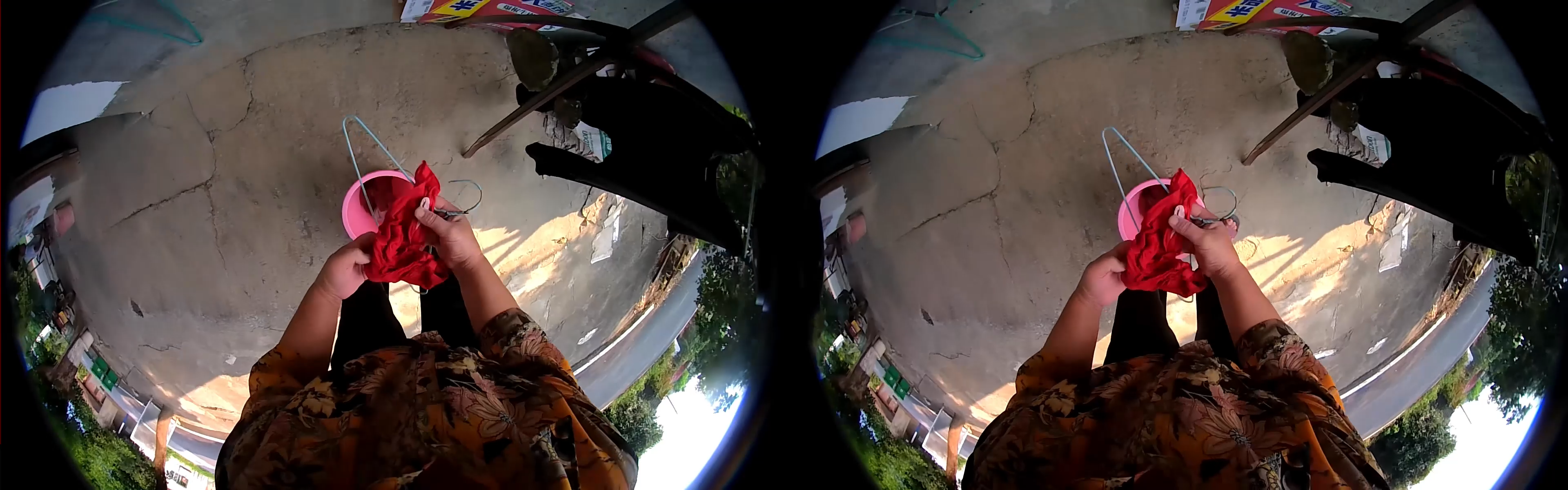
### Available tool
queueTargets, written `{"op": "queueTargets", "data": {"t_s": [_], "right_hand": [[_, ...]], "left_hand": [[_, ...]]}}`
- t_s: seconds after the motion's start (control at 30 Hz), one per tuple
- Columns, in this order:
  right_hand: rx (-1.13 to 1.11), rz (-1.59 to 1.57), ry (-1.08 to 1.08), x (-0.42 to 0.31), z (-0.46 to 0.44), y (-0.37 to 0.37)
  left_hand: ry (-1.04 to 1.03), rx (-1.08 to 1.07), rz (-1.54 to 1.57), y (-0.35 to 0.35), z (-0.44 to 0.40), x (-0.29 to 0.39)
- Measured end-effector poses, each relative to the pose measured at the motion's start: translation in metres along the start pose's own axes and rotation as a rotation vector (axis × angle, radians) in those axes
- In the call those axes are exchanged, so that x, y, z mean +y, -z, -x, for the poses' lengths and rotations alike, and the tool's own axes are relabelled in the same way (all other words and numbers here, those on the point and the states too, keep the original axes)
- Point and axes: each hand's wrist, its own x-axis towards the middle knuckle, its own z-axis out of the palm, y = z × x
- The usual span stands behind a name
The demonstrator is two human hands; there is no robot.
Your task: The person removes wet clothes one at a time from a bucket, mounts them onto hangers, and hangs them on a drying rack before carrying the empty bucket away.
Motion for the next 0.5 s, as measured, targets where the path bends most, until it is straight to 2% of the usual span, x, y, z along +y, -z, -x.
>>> {"op": "queueTargets", "data": {"t_s": [0.03, 0.07, 0.17, 0.2, 0.27, 0.3, 0.33, 0.4, 0.43, 0.47, 0.5], "right_hand": [[0.253, 0.119, 0.041, -0.016, 0.006, -0.045], [0.226, 0.131, 0.052, -0.031, 0.011, -0.069], [0.202, 0.407, 0.28, -0.064, 0.027, -0.117], [0.179, 0.355, 0.326, -0.078, 0.034, -0.124], [0.173, 0.182, 0.443, -0.109, 0.046, -0.137], [0.154, 0.115, 0.458, -0.126, 0.055, -0.148], [0.14, 0.046, 0.468, -0.141, 0.065, -0.155], [0.114, 0.012, 0.486, -0.158, 0.079, -0.149], [0.13, -0.064, 0.51, -0.168, 0.089, -0.155], [0.146, -0.141, 0.528, -0.179, 0.101, -0.165], [0.098, -0.169, 0.578, -0.19, 0.111, -0.167]], "left_hand": [[0.017, 0.059, 0.12, -0.015, 0.011, 0.004], [-0.011, 0.049, 0.109, -0.028, 0.02, 0.01], [-0.29, 0.184, -0.665, -0.073, 0.036, 0.033], [-0.315, 0.178, -0.671, -0.081, 0.042, 0.041], [-0.307, 0.207, -0.302, -0.094, 0.053, 0.06], [-0.32, 0.136, -0.155, -0.095, 0.059, 0.072], [-0.335, 0.122, -0.163, -0.099, 0.061, 0.077], [-0.393, 0.368, -0.201, -0.114, 0.072, 0.088], [-0.432, 0.235, -0.266, -0.087, 0.069, 0.093], [-0.451, 0.228, -0.267, -0.076, 0.076, 0.104], [-0.443, 0.097, -0.198, -0.069, 0.086, 0.115]]}}
